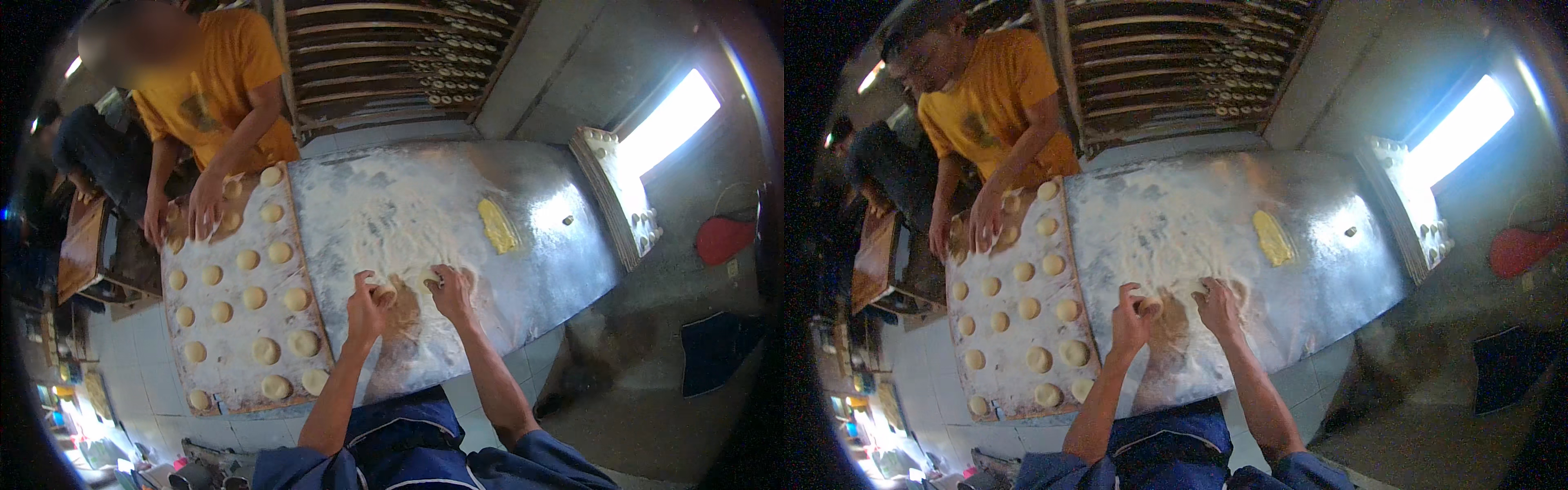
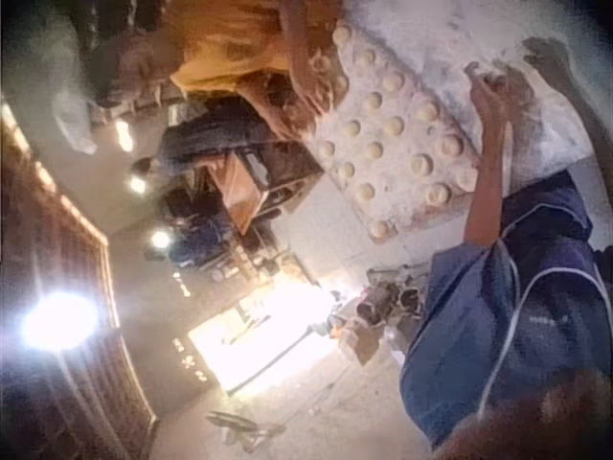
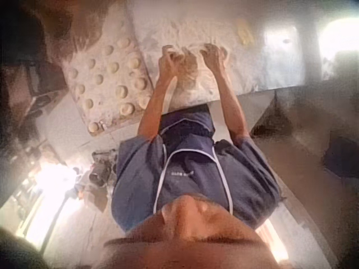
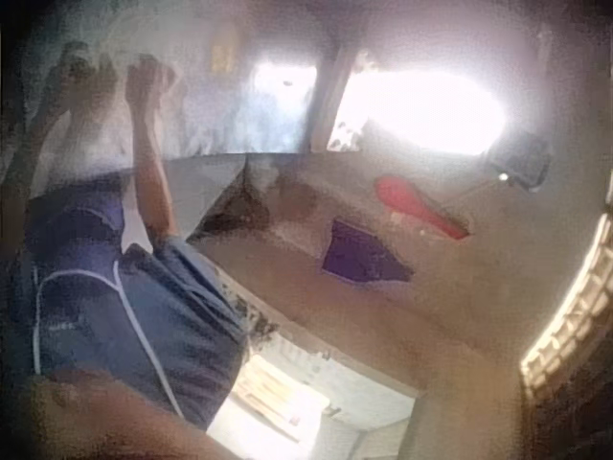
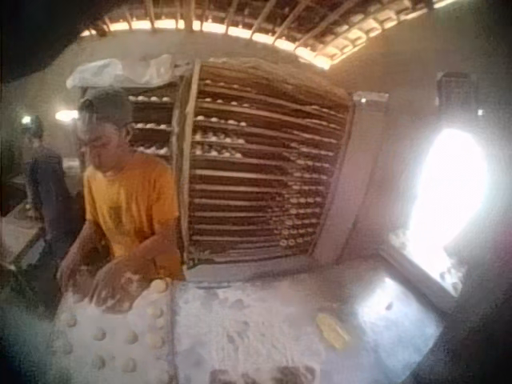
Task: The person rolls small dough pieces into balls and places them on a wooden board. They then flatten the dough balls into discs and arrange them on the board. The person repeats this process with multiple dough pieces.
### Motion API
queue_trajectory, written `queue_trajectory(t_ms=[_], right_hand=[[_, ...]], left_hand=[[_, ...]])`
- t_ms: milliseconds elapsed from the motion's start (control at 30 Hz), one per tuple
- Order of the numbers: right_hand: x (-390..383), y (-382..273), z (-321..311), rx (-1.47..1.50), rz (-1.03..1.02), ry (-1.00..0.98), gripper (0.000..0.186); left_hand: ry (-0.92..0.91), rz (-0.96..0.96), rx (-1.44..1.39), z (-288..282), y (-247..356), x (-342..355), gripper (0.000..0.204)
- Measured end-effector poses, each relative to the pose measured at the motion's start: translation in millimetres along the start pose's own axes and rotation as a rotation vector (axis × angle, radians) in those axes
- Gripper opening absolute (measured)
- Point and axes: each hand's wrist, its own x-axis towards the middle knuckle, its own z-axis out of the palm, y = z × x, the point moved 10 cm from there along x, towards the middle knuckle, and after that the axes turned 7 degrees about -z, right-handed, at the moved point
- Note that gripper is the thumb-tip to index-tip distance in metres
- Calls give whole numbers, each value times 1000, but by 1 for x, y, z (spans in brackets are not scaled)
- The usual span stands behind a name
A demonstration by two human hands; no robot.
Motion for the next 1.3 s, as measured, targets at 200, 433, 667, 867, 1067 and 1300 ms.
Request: queue_trajectory(t_ms=[200,433,667,867,1067,1300], right_hand=[[-26,-23,-2,-220,-393,-86,64],[-6,8,29,73,-272,-264,58],[15,5,21,52,-181,-237,42],[-14,-154,77,261,-255,-444,41],[-65,-363,221,722,-513,-635,46],[-80,-450,279,43,-758,-575,57]], left_hand=[[61,374,398,43,27,-19,58],[55,292,490,47,13,-9,55],[132,63,290,31,-19,-7,28],[400,-230,-177,-106,-71,-108,31],[666,-480,-64,-272,-171,-217,34],[949,-468,411,-325,-168,-251,50]])
